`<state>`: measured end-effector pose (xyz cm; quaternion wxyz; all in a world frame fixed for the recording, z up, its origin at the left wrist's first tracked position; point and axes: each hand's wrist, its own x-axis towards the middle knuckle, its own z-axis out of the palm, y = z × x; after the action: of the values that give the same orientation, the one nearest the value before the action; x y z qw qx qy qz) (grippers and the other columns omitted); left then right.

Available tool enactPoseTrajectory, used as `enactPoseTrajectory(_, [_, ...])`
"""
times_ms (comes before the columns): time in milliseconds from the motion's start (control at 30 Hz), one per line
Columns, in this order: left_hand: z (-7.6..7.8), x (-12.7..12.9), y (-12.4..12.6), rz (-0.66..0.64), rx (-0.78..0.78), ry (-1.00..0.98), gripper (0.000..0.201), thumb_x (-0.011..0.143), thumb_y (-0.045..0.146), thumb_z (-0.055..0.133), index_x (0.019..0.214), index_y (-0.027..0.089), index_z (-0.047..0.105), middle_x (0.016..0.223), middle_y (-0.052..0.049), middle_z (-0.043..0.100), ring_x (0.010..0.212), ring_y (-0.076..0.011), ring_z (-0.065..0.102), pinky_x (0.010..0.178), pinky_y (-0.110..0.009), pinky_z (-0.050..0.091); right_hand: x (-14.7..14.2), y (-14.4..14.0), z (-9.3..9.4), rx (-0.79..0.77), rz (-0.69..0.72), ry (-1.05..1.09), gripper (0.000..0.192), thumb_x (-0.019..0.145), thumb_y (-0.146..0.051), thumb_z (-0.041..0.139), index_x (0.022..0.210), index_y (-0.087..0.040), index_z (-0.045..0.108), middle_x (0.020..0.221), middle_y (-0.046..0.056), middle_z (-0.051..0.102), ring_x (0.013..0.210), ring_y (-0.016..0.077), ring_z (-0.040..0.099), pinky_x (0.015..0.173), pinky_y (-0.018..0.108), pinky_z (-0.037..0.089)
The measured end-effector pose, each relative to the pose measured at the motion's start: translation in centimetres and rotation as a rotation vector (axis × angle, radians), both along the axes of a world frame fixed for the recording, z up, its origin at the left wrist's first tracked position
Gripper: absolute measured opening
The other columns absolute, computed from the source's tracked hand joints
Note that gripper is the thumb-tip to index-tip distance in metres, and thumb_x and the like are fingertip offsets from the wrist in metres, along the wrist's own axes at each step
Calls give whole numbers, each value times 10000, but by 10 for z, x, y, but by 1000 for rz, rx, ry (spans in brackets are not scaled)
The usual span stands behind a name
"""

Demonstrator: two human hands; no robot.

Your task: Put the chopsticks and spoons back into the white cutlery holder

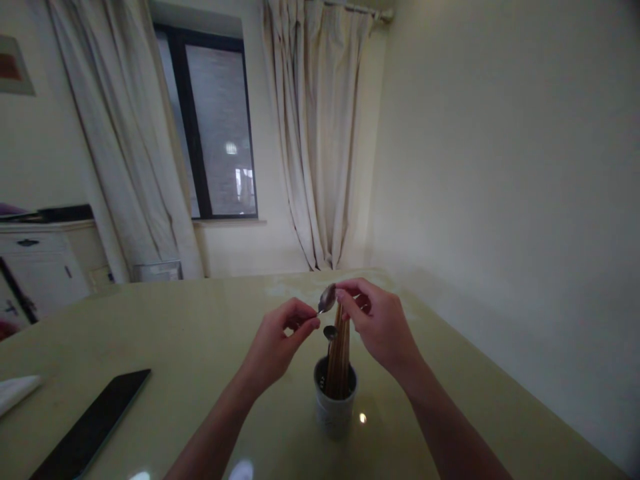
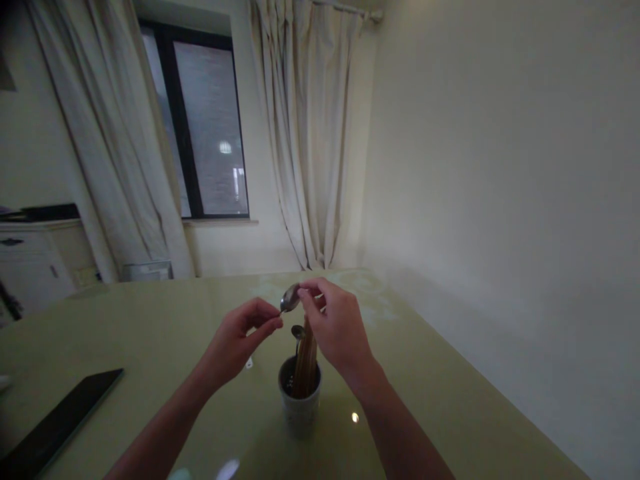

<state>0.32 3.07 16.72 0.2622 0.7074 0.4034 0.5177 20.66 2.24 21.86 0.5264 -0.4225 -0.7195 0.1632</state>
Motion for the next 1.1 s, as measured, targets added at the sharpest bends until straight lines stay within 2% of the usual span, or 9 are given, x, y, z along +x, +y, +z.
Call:
enactPoseTrajectory(133, [0, 9, -9, 147, 246, 108, 98, 953, 283, 688, 879, 222, 708, 775, 12, 711, 691, -142, 609, 663, -261, 487, 3, -5, 3, -23, 6, 78, 315, 909, -464, 764, 1064, -192, 731, 871, 58, 808, 671, 188, 749, 579, 269, 569])
enactPoseTrajectory(233, [-3, 13, -13, 210, 461, 223, 104, 987, 229, 656, 896, 221, 706, 795, 1, 717, 751, -154, 604, 720, -279, 477, 2, -7, 4, -26, 11, 84, 247, 928, -399, 725, 1060, -190, 725, 872, 64, 814, 685, 189, 760, 592, 271, 584])
enactPoseTrajectory(333, [0, 13, -16, 204, 510, 260, 124, 1013, 270, 642, 920, 222, 707, 817, -11, 735, 776, -163, 614, 746, -284, 489, 3, -6, 5, -7, 1, 56, 182, 922, -314, 688, 1058, -199, 721, 909, 69, 825, 722, 194, 773, 608, 273, 592])
enactPoseTrajectory(533, [9, -32, 6, 303, 182, 157, 305, 1038, 436, 511, 989, 220, 722, 922, -36, 790, 808, -182, 692, 766, -289, 531, 27, -5, 15, 104, -162, -14, 115, 906, -299, 639, 937, -214, 710, 845, 58, 812, 676, 190, 750, 587, 274, 568])
enactPoseTrajectory(633, [-11, -68, 28, 336, -64, 332, 250, 1000, 378, 526, 976, 214, 713, 896, -37, 786, 783, -195, 701, 752, -293, 524, 43, -7, 21, 86, -177, -81, 127, 916, -299, 619, 923, -223, 720, 835, 48, 812, 706, 198, 757, 622, 285, 559])
enactPoseTrajectory(733, [-47, -87, 44, 296, -274, 689, 195, 911, 190, 603, 1048, 219, 738, 978, -55, 780, 919, -215, 729, 830, -301, 510, 48, -8, 21, 33, -187, -215, 136, 931, -286, 611, 909, -230, 732, 817, 33, 809, 715, 200, 750, 676, 305, 540])
enactPoseTrajectory(833, [-79, -86, 48, 214, -299, 856, 411, 788, 45, 651, 1140, 240, 737, 1139, -62, 736, 1060, -205, 704, 923, -284, 497, 43, -8, 19, -64, -207, -398, 136, 934, -252, 631, 859, -228, 741, 783, 24, 799, 707, 201, 731, 660, 295, 479])
enactPoseTrajectory(900, [-91, -81, 49, 164, -294, 878, 378, 784, 38, 653, 1085, 245, 752, 1147, -59, 722, 1079, -202, 693, 941, -278, 496, 37, -6, 15, -127, -196, -500, 156, 941, -225, 638, 825, -221, 743, 773, 27, 795, 699, 193, 718, 643, 282, 440])
enactPoseTrajectory(1100, [-95, -75, 53, 186, -276, 855, 199, 850, 93, 626, 903, 218, 771, 1048, -68, 720, 1025, -216, 703, 918, -293, 505, 23, 2, -2, -250, -126, -752, 226, 954, -178, 658, 751, -209, 753, 743, 42, 775, 679, 185, 697, 617, 269, 380])
